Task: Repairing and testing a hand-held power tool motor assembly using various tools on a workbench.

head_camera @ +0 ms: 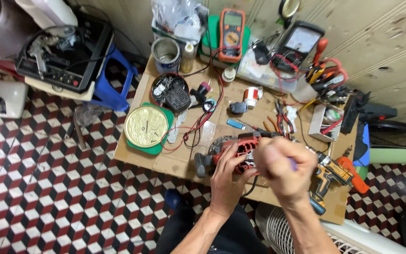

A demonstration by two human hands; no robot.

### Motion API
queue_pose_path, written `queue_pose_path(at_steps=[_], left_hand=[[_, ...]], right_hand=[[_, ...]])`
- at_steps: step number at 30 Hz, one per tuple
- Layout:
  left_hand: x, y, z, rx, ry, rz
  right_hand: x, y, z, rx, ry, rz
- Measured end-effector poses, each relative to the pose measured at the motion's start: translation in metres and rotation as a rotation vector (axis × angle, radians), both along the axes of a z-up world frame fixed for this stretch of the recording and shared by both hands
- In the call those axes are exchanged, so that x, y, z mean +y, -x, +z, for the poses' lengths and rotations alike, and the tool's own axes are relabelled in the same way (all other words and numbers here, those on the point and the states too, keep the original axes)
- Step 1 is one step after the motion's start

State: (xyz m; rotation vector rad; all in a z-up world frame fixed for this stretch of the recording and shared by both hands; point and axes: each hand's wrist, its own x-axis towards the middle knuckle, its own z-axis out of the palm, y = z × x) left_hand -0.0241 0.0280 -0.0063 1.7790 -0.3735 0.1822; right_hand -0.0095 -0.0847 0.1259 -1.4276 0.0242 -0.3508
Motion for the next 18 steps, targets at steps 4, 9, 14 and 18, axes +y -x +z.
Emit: queue_pose_path(at_steps=[4, 9, 14, 18], left_hand=[[0.002, -0.005, -0.005, -0.010, 0.018, -0.042], [0.014, -0.003, -0.010, 0.070, -0.080, -0.134], [0.043, -0.002, -0.024, 0.237, -0.103, 0.093], [0.051, -0.006, -0.039, 0.713, 0.021, 0.361]], right_hand=[[-0.001, 0.000, 0.011, -0.020, 0.382, 0.021], [-0.067, 0.028, 0.036, -0.157, -0.105, -0.534], [-0.257, 0.052, -0.143, 0.121, -0.278, -0.765], [-0.357, 0.052, -0.289, 0.313, -0.808, -0.886]])
